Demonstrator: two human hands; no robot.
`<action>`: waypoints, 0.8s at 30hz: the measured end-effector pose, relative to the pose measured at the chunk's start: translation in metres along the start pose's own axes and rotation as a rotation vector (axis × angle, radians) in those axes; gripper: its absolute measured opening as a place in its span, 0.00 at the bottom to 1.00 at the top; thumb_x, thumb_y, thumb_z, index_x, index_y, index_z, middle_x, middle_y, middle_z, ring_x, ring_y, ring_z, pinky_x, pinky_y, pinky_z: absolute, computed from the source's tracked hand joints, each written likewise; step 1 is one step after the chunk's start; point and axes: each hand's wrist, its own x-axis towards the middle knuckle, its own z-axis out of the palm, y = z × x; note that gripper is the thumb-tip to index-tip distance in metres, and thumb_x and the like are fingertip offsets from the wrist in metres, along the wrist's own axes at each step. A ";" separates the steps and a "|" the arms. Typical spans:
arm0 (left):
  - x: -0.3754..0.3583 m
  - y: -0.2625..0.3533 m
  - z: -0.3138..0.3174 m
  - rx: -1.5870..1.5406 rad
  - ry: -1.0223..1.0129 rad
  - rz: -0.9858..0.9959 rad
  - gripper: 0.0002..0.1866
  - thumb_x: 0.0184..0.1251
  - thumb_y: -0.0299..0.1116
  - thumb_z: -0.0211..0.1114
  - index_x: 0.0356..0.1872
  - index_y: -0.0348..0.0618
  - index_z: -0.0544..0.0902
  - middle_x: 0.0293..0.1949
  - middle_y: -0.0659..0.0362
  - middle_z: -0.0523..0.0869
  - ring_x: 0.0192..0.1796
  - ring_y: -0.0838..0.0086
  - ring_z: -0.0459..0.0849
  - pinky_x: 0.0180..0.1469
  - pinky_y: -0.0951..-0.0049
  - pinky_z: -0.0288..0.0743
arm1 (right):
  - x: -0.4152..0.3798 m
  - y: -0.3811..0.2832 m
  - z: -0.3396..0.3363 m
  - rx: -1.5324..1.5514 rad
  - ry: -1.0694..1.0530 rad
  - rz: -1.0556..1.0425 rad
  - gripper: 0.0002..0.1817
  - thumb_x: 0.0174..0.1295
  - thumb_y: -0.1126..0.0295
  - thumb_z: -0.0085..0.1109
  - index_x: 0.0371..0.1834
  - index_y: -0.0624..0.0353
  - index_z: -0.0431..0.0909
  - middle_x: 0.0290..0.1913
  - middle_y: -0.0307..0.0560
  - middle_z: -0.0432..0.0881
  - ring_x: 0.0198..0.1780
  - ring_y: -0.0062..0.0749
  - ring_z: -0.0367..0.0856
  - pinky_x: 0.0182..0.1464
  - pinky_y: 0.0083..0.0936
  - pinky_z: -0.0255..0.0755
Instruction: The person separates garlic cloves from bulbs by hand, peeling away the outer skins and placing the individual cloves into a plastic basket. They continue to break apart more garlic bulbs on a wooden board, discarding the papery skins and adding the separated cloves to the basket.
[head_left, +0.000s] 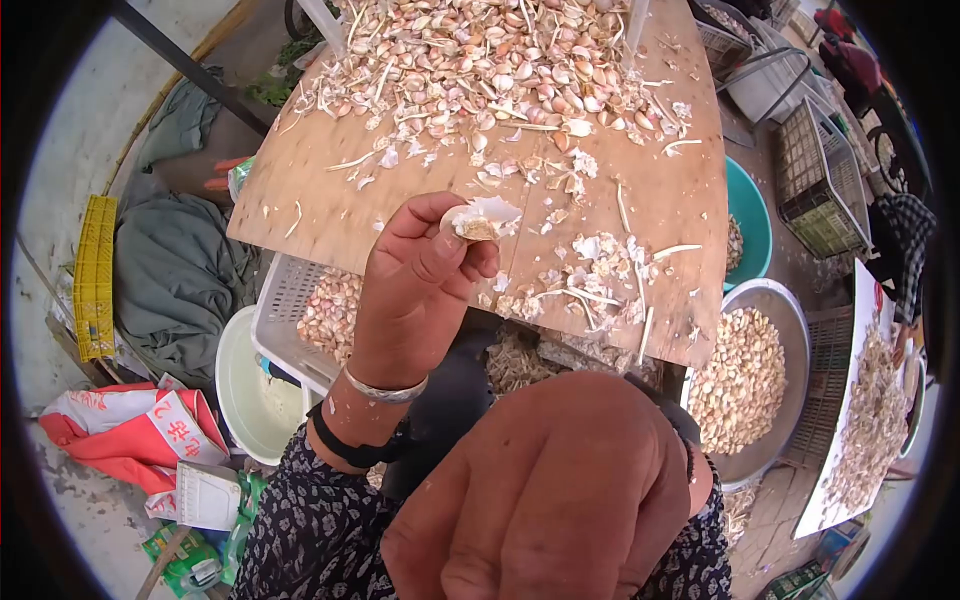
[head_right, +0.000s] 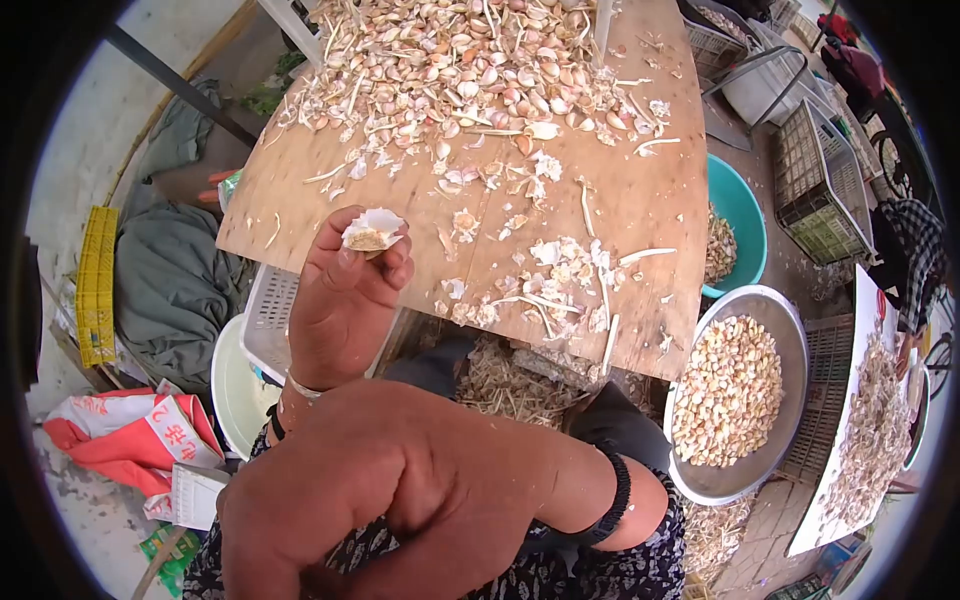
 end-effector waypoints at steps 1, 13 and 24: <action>-0.002 0.004 -0.002 0.017 0.008 0.037 0.20 0.61 0.30 0.66 0.52 0.39 0.72 0.48 0.50 0.78 0.47 0.69 0.76 0.47 0.71 0.71 | 0.000 -0.004 -0.010 0.001 0.003 0.000 0.06 0.60 0.77 0.60 0.31 0.71 0.81 0.30 0.66 0.80 0.18 0.36 0.77 0.14 0.24 0.68; -0.027 0.040 0.000 0.167 0.172 0.337 0.19 0.64 0.26 0.62 0.54 0.34 0.70 0.47 0.51 0.81 0.40 0.68 0.82 0.44 0.69 0.75 | 0.039 -0.060 -0.065 -0.579 -0.099 0.285 0.11 0.65 0.68 0.48 0.47 0.60 0.69 0.33 0.45 0.71 0.38 0.35 0.78 0.31 0.26 0.70; -0.059 0.070 0.038 0.022 -0.371 0.526 0.08 0.62 0.25 0.64 0.38 0.34 0.75 0.38 0.44 0.75 0.33 0.55 0.82 0.35 0.61 0.83 | 0.054 -0.156 -0.227 -2.838 0.481 0.123 0.15 0.56 0.65 0.57 0.44 0.60 0.81 0.40 0.59 0.80 0.44 0.51 0.79 0.48 0.38 0.73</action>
